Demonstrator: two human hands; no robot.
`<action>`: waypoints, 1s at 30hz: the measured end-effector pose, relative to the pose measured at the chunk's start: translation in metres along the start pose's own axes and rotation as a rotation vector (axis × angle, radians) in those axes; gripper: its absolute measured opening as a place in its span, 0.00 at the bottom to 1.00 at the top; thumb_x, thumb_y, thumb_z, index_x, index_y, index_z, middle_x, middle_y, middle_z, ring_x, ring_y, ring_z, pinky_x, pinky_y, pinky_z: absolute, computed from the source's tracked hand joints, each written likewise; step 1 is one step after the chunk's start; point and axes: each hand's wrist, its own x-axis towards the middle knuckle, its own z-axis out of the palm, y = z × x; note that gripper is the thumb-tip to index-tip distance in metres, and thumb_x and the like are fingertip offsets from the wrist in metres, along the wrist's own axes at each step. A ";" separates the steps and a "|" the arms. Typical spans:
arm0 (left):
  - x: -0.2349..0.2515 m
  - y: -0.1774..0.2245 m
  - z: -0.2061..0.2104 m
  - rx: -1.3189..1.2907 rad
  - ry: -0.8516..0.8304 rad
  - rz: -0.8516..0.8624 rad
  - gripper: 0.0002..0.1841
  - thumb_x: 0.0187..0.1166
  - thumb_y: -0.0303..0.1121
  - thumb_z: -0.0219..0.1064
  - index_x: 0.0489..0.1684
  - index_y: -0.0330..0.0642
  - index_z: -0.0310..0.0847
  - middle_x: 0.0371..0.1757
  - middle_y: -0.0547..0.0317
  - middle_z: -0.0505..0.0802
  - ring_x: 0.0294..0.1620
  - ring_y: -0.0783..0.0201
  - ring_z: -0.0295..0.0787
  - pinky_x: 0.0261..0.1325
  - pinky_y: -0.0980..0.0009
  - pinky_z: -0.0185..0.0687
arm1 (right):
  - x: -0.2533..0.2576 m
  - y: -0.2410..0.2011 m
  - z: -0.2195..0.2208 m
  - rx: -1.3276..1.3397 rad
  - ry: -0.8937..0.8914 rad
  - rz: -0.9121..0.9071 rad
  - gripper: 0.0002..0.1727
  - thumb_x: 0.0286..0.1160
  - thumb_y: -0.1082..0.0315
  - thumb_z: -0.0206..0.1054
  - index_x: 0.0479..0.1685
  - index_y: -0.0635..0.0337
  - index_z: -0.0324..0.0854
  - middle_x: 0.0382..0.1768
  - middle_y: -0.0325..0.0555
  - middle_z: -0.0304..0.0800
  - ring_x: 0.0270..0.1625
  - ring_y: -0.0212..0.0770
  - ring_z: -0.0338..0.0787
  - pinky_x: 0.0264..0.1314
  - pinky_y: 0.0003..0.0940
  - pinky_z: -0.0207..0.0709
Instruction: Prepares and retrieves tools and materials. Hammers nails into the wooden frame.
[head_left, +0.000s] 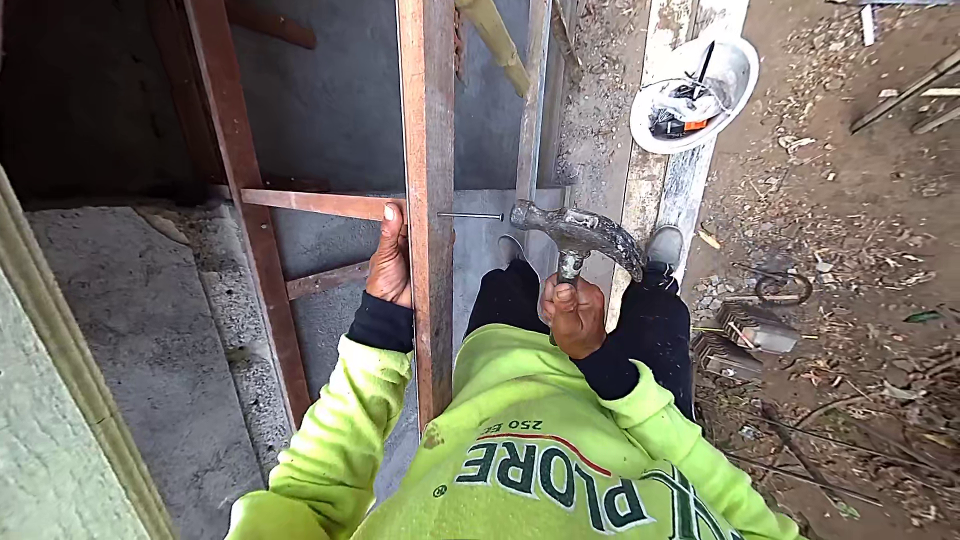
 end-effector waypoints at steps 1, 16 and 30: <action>0.000 0.000 0.000 -0.008 -0.008 0.001 0.15 0.88 0.50 0.58 0.45 0.52 0.87 0.40 0.62 0.96 0.46 0.70 0.95 0.53 0.69 0.92 | 0.001 -0.004 -0.004 0.066 0.028 -0.022 0.35 0.87 0.31 0.47 0.27 0.52 0.75 0.14 0.29 0.69 0.14 0.25 0.70 0.15 0.26 0.68; 0.001 0.000 0.001 -0.014 -0.039 -0.005 0.18 0.93 0.48 0.49 0.49 0.52 0.85 0.44 0.60 0.96 0.49 0.67 0.95 0.54 0.67 0.92 | 0.002 -0.024 -0.016 0.381 0.222 -0.134 0.30 0.84 0.29 0.51 0.30 0.44 0.79 0.14 0.27 0.73 0.13 0.25 0.71 0.15 0.23 0.70; 0.004 0.001 -0.003 -0.014 -0.047 0.000 0.15 0.90 0.49 0.55 0.49 0.53 0.85 0.44 0.60 0.96 0.50 0.68 0.95 0.55 0.68 0.92 | 0.003 -0.021 -0.006 0.439 0.218 -0.163 0.31 0.83 0.28 0.51 0.29 0.45 0.77 0.13 0.29 0.70 0.13 0.27 0.72 0.17 0.25 0.71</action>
